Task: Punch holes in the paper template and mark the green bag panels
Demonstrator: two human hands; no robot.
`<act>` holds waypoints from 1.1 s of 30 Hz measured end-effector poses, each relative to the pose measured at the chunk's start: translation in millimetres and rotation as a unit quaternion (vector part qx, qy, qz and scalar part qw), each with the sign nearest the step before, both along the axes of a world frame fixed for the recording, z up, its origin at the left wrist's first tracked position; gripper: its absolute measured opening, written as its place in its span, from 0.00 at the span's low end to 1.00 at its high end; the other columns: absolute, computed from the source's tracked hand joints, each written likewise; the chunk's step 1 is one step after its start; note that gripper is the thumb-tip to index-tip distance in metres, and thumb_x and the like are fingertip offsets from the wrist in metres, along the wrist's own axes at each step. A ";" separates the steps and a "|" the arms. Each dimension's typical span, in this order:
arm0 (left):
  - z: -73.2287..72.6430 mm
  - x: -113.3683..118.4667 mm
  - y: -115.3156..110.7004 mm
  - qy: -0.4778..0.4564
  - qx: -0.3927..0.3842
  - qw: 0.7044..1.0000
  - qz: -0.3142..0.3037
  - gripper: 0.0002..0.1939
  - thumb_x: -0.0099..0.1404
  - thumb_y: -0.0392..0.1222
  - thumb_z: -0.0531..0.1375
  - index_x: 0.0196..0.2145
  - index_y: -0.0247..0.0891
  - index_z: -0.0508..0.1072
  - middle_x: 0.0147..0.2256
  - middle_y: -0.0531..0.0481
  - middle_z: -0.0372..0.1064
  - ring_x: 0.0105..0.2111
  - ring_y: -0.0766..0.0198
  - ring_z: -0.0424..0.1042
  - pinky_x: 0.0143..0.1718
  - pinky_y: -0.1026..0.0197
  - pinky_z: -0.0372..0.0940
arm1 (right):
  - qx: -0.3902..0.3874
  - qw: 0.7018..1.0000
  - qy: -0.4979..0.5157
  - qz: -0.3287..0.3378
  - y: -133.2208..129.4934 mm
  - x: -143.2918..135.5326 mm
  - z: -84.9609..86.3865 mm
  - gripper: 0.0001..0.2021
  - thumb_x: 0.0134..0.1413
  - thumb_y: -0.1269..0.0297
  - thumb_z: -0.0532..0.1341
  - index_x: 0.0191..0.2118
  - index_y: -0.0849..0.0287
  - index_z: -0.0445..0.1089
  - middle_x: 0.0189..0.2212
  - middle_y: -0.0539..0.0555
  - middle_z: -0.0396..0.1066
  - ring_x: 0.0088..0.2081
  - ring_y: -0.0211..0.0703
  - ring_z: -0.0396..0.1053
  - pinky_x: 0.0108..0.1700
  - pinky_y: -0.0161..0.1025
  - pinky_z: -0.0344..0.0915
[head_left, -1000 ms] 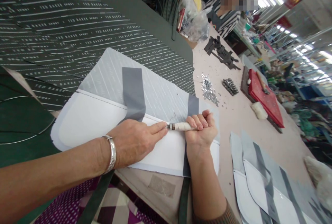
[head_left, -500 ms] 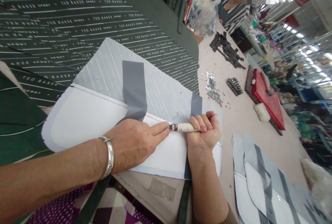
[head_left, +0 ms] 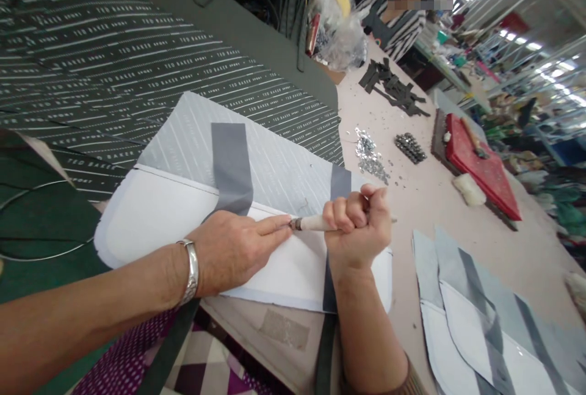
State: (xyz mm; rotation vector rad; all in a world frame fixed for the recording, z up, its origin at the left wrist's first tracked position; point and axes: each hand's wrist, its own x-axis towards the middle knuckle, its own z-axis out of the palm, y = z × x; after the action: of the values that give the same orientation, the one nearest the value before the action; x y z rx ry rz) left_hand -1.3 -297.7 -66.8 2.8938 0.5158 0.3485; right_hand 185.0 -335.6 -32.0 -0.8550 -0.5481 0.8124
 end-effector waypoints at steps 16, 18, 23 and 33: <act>9.0 4.1 1.1 0.044 -0.043 0.998 -0.002 0.16 0.68 0.36 0.51 0.52 0.40 0.67 0.59 0.48 0.63 0.31 0.61 0.75 0.22 0.57 0.62 | -0.022 0.973 -0.231 0.013 -6.3 -32.5 9.6 0.11 0.61 0.61 0.56 0.28 0.55 0.70 0.13 0.40 0.47 0.12 0.30 0.46 0.16 0.31 0.49; 12.1 4.2 2.2 0.060 -0.047 0.997 0.003 0.15 0.67 0.38 0.51 0.51 0.40 0.67 0.54 0.48 0.68 0.28 0.60 0.75 0.17 0.56 0.56 | -0.043 0.948 -0.313 0.025 -6.7 -39.3 11.2 0.11 0.60 0.59 0.56 0.29 0.54 0.72 0.14 0.42 0.52 0.14 0.32 0.51 0.17 0.33 0.52; 17.9 4.8 4.2 0.095 -0.060 0.993 0.023 0.11 0.66 0.39 0.53 0.45 0.42 0.70 0.42 0.48 0.71 0.25 0.60 0.73 0.16 0.58 0.45 | -0.096 0.890 -0.435 0.101 13.4 -44.6 19.0 0.14 0.62 0.57 0.56 0.30 0.56 0.73 0.15 0.43 0.57 0.16 0.32 0.54 0.19 0.32 0.53; 17.7 3.3 6.7 0.056 -0.112 0.992 0.013 0.12 0.66 0.39 0.52 0.42 0.40 0.73 0.33 0.46 0.73 0.26 0.56 0.73 0.19 0.59 0.53 | -0.101 0.800 -0.572 0.152 44.3 -65.8 30.8 0.15 0.63 0.62 0.55 0.28 0.60 0.72 0.18 0.44 0.63 0.21 0.30 0.59 0.26 0.30 0.56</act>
State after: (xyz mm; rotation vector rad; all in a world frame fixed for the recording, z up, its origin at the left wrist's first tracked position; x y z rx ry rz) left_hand 2.0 -291.0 -49.1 2.7016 0.5715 0.1216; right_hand 119.2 -291.3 -1.2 -1.4621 -1.7285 0.5623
